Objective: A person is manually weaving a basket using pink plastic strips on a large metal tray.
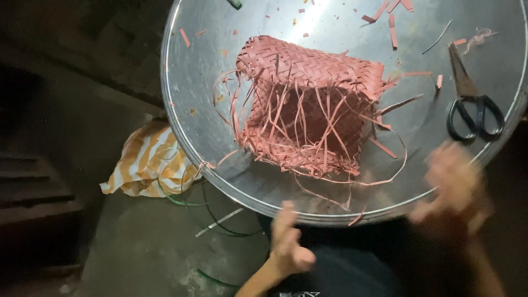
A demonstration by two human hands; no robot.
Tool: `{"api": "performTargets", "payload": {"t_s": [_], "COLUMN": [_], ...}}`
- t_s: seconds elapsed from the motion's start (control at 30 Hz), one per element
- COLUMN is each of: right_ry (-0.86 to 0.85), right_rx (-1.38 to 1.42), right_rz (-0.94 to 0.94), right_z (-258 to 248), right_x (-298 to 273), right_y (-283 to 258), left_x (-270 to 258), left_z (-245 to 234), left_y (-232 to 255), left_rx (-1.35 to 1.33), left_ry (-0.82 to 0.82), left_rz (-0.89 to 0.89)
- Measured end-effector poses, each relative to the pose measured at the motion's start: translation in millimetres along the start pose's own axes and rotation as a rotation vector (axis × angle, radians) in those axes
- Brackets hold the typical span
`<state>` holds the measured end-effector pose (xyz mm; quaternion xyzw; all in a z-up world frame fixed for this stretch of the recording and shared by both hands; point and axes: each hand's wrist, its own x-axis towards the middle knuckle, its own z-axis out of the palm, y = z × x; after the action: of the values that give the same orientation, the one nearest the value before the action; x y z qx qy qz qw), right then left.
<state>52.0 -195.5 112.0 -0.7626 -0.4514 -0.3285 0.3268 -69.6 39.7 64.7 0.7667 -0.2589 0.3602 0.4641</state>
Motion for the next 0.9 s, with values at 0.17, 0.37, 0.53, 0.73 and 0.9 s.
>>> {"api": "performTargets", "payload": {"t_s": [0.17, 0.37, 0.53, 0.73, 0.9], "right_ry": [0.017, -0.530, -0.668, -0.893, -0.897], "right_rx": [-0.364, -0.849, -0.876, -0.921, -0.970], "right_rz": [0.119, 0.109, 0.088, 0.019, -0.048], "right_z": [5.3, 73.2, 116.2, 141.8, 149.5], "right_x": [54.2, 34.8, 44.2, 66.7, 58.5], "right_y": [119.9, 290.3, 347.0, 379.5, 398.0], "left_x": [7.9, -7.5, -4.2, -4.8, 2.2], "left_z": [-29.3, -39.4, -52.7, -71.8, -69.6], "left_y": [-5.0, -3.0, 4.9, 9.3, 6.9], "left_rx": [0.545, 0.582, 0.715, 0.908, 0.922], "left_ry": [0.537, 0.726, 0.748, 0.726, 0.697], "left_rz": [-0.210, -0.297, -0.346, -0.472, -0.552]}}
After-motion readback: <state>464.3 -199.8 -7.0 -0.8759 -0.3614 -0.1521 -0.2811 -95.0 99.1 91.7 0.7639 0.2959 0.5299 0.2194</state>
